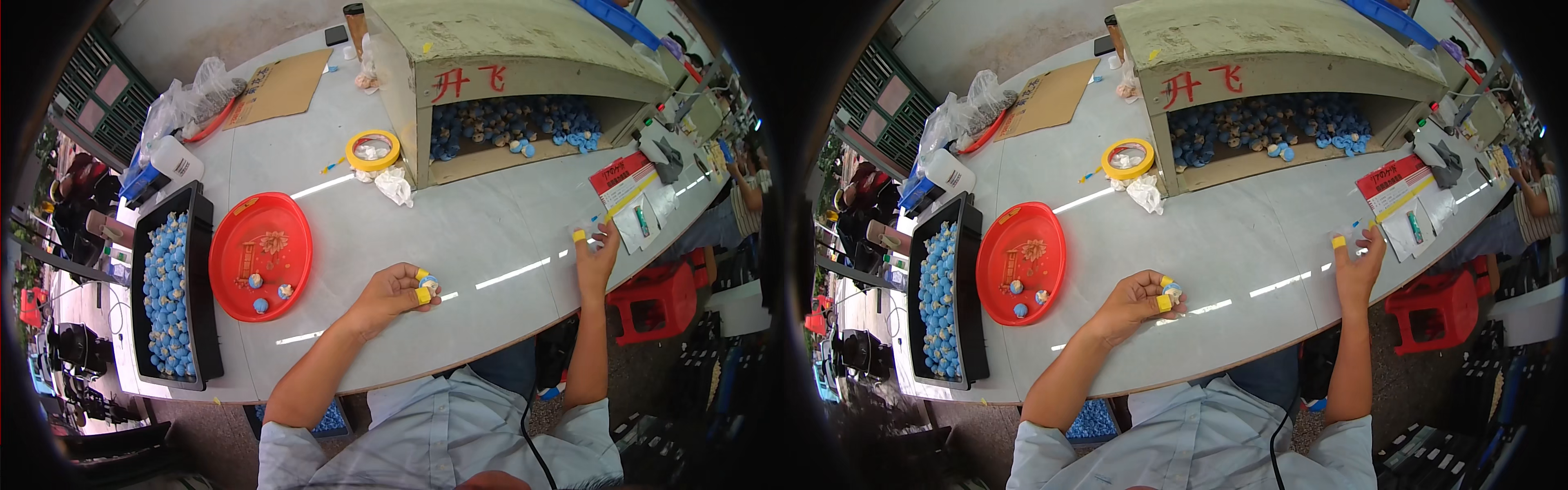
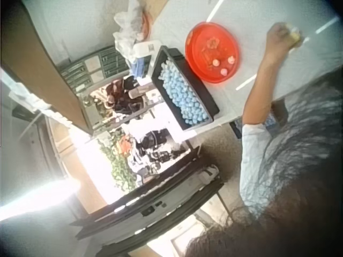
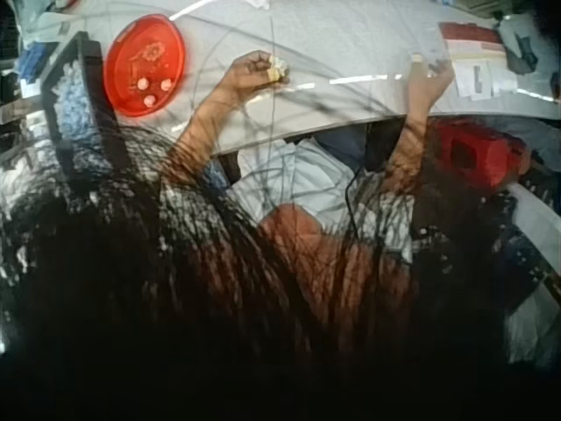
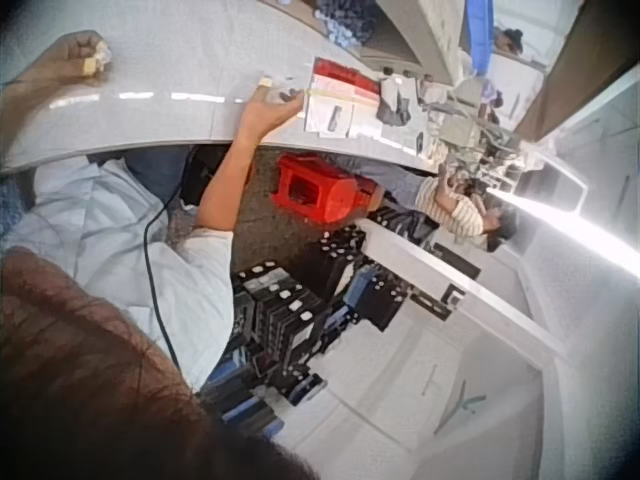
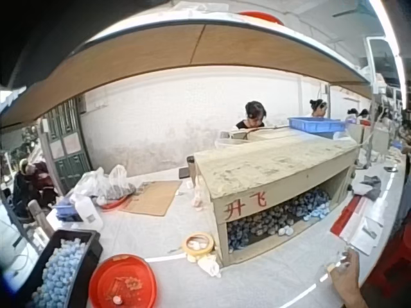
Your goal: The person applies glue to small figurine parts using a squeeze bottle and fits the pieces together by hand.
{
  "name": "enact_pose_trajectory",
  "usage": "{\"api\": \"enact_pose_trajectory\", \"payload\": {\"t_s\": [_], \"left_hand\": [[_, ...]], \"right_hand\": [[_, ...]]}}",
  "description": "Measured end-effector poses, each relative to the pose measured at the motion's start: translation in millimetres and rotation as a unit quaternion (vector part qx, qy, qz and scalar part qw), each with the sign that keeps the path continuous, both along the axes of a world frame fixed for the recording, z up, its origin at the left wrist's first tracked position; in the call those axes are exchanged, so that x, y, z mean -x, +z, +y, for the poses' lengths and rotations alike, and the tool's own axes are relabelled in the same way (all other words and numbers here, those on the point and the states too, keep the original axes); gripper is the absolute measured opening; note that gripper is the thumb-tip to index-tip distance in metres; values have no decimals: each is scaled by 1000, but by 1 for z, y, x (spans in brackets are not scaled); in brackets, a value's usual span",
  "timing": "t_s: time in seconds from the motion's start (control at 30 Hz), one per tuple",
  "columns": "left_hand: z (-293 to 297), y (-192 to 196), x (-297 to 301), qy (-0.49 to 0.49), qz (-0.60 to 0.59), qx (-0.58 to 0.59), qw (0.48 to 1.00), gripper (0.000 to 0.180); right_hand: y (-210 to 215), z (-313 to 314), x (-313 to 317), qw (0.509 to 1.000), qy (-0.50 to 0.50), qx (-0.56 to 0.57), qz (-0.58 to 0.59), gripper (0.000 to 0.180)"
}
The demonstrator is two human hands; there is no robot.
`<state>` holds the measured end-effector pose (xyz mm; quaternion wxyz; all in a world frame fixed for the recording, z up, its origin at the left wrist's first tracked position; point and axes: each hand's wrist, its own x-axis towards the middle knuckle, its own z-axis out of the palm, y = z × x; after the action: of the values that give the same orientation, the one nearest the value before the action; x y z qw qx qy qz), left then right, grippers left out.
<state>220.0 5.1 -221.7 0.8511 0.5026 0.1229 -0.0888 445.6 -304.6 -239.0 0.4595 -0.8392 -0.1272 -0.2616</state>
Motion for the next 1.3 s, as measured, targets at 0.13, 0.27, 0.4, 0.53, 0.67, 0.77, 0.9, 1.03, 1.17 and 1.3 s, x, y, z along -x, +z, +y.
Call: {"api": "enact_pose_trajectory", "payload": {"t_s": [0.13,0.27,0.4,0.53,0.67,0.77,0.9,1.03,1.17,1.3], "left_hand": [[1,-1,-1,-3,1,8,1000,31],[1,-1,-1,19,12,11,1000,32],[-1,2,0,49,16,34,998,32],[-1,1,-2,56,25,47,997,31],[0,1,-2,60,30,59,996,30],[-1,-2,-1,59,26,50,997,30],[-1,-1,-2,57,27,46,997,30],[0,0,-2,56,32,37,997,31],[-1,3,-3,58,38,31,997,32],[0,2,-3,61,32,33,997,32]], "right_hand": [[11,1,33,998,-37,-7,-50,33],[35,46,47,978,164,2,-128,23],[60,117,34,945,318,44,-53,27],[40,183,-9,938,333,94,27,31],[23,226,-28,940,293,174,-24,33],[16,241,-37,939,229,247,-72,36],[12,233,-47,940,206,269,-34,33],[21,194,-46,929,310,188,72,28],[15,158,-52,926,330,119,139,25],[17,140,-48,935,289,195,71,25]]}}
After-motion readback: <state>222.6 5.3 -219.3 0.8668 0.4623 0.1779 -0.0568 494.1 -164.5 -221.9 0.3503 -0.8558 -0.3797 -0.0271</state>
